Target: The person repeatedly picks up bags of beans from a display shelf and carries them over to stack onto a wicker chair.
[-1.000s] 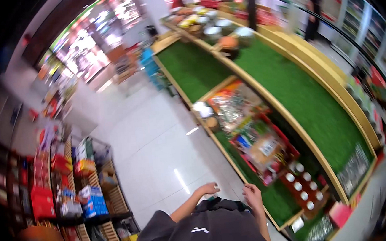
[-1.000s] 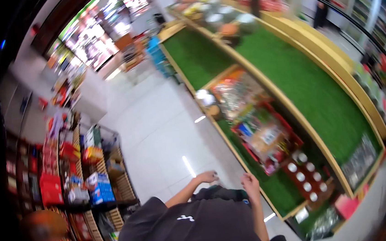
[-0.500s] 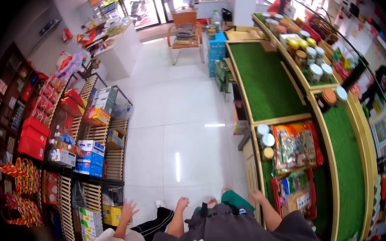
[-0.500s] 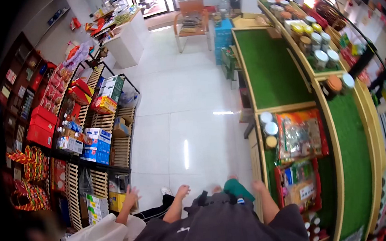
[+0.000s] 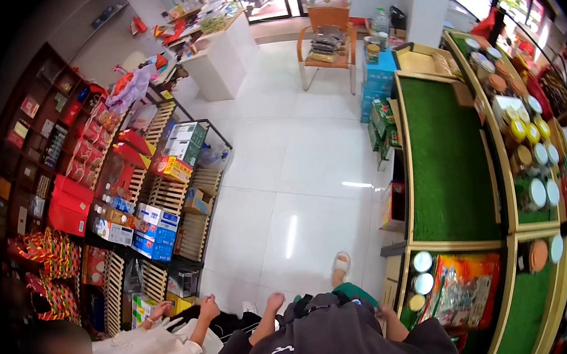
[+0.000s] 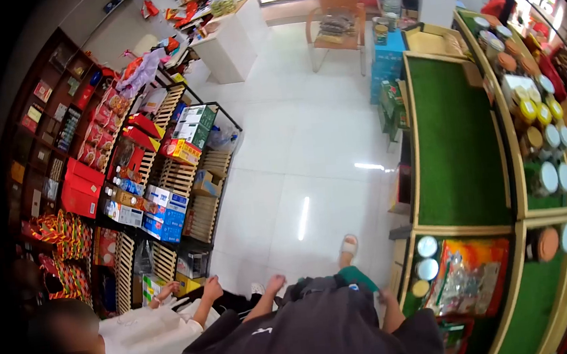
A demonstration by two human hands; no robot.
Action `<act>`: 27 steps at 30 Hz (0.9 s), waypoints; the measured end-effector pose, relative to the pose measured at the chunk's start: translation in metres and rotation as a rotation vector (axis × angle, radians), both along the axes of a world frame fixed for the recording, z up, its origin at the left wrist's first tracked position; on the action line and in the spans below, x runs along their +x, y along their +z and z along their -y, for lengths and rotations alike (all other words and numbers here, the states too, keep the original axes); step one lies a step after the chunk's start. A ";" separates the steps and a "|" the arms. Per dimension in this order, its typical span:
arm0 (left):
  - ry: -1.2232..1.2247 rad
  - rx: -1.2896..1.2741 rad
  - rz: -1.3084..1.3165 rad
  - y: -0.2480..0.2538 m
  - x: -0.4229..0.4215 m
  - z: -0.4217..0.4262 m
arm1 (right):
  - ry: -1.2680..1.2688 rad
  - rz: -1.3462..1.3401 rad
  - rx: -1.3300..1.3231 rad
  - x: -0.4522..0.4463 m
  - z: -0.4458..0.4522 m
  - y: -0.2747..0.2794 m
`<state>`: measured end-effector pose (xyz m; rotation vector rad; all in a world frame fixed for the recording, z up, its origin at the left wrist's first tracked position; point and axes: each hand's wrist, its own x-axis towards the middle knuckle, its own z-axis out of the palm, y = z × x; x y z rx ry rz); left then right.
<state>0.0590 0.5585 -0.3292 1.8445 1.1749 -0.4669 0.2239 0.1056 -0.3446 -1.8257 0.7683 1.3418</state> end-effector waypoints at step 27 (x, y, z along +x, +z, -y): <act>0.562 -0.184 -0.028 0.029 0.429 -0.213 | 0.219 0.128 -0.181 0.408 -0.101 0.039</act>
